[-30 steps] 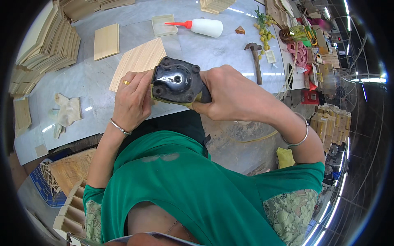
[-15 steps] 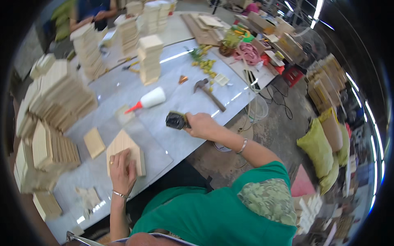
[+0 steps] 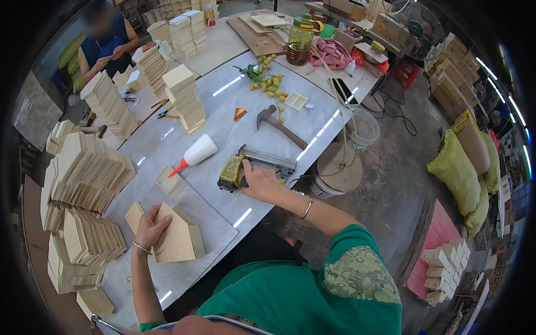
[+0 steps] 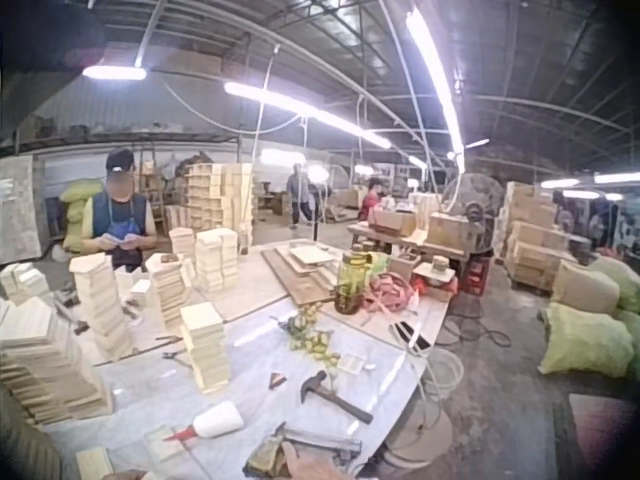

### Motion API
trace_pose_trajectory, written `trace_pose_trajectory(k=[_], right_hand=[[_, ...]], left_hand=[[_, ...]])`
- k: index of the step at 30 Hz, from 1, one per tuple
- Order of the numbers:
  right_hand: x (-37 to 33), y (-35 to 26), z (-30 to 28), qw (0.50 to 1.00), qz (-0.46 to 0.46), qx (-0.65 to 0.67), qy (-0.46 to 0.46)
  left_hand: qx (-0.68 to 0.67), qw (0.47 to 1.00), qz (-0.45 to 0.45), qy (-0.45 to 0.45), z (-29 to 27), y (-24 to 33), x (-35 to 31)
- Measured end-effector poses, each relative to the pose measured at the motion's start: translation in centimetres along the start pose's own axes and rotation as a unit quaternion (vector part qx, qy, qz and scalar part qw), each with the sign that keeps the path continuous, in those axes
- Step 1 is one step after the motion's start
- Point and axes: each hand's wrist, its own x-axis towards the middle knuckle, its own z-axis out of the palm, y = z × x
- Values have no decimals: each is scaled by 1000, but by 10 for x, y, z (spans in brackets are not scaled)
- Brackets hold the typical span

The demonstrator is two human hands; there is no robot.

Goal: Assembling small wooden houses or birdhouses using wood glue and a pneumatic nail gun.

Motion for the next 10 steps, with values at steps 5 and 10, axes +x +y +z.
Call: trace_pose_trajectory(k=[5,10], right_hand=[[-4,-2,7,992,-73,-58,80],[-2,-90,-4,960,-197,192,49]], left_hand=[[-204,976,-75,-27,-18,3,-23],[-181,980,-21,77,-22,17,-80]])
